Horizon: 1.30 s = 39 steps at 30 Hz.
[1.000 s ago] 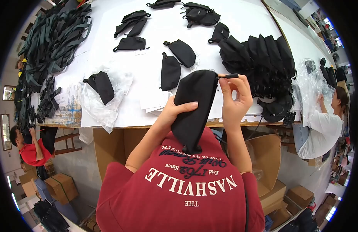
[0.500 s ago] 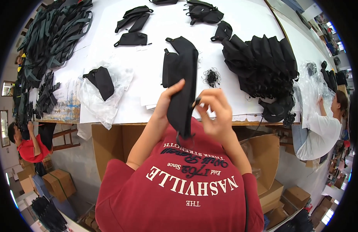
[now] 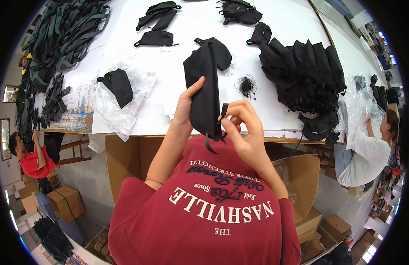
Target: The person is inspecting and trimming loose threads from black fabric items in a manufacturing facility.
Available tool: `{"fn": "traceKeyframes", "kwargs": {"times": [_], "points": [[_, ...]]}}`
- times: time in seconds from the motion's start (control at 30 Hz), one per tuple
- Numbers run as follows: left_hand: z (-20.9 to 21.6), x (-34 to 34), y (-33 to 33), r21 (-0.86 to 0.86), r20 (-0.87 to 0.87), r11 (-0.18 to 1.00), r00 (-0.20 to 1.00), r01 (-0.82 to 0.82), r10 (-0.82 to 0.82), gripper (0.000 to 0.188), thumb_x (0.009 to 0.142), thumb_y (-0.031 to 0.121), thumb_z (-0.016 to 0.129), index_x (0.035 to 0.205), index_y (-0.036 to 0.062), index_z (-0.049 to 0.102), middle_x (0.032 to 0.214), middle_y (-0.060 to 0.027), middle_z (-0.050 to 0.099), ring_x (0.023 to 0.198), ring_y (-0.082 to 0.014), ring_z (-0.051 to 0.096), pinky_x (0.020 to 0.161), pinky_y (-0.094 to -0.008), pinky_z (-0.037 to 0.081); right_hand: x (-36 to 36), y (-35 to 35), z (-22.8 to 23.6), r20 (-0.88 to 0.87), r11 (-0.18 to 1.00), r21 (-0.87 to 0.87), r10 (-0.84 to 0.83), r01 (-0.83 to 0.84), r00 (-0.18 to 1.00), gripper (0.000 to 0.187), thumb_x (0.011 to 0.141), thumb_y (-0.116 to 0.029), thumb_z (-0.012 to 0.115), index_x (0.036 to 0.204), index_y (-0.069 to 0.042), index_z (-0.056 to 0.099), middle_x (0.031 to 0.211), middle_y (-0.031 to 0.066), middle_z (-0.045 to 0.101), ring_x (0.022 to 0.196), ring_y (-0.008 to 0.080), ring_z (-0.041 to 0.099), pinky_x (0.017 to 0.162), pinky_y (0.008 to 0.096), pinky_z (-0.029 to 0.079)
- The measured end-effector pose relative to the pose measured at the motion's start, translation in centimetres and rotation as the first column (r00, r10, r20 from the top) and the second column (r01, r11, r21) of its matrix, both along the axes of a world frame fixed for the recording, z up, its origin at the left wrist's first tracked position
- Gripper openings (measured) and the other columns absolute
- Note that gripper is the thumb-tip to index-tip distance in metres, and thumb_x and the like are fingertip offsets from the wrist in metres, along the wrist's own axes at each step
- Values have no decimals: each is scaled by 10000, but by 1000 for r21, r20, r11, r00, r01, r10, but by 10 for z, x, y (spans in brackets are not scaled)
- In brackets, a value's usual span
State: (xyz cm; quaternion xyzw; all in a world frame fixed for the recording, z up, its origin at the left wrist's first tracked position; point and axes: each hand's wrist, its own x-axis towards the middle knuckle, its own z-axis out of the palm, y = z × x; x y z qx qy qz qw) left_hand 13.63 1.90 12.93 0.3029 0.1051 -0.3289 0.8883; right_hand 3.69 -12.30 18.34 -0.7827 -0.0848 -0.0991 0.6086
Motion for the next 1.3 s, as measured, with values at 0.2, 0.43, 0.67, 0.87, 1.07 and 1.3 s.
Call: {"fn": "traceKeyframes", "kwargs": {"times": [0.2,0.43,0.67,0.87,1.07,1.3], "points": [[-11,-3,-5,72,18,992,995,-101,100,295,902,217,534,1097,-2,563,1017,-99,632,923,-187,620,817,-318,504,-1,-3,4,162,699,-690,-104,188,981,644,655,-285,748,1250,-223,508,1219,84,464,1188,298,354,993,492,211],[-28,-18,14,142,179,985,977,93,-118,436,955,382,377,1208,48,493,1224,-99,519,1098,-237,518,843,-375,468,19,-58,-25,169,874,-336,-310,351,936,532,600,151,574,1045,-131,649,981,91,634,880,288,620,732,322,490],[-125,17,88,808,588,153,765,-568,-264,528,787,279,693,1201,41,468,1226,-148,443,1118,-291,432,924,-390,384,36,-151,-27,517,674,-145,-573,725,636,355,691,108,520,1030,20,584,970,142,613,892,258,599,829,293,436],[-178,3,112,820,435,-190,804,-539,-406,826,737,412,719,1307,-51,341,1283,-226,373,1186,-386,346,996,-459,305,7,-145,-90,310,738,-371,-474,563,824,496,614,152,523,1045,-68,632,1024,102,621,953,248,601,846,291,444],[-190,-7,104,824,411,-209,809,-527,-422,867,752,470,691,1332,-66,333,1297,-239,375,1193,-384,348,1010,-451,293,-37,-148,-182,191,151,-918,-641,367,743,577,630,18,630,1179,-144,558,1230,173,464,1121,346,456,929,389,365],[-172,-15,96,735,517,-249,759,-631,-395,628,771,269,702,1233,-60,432,1238,-208,434,1135,-360,411,975,-407,338,20,-109,-201,-183,690,-720,-296,77,938,248,713,-84,636,956,-101,591,891,103,570,853,311,577,754,410,455]]}}
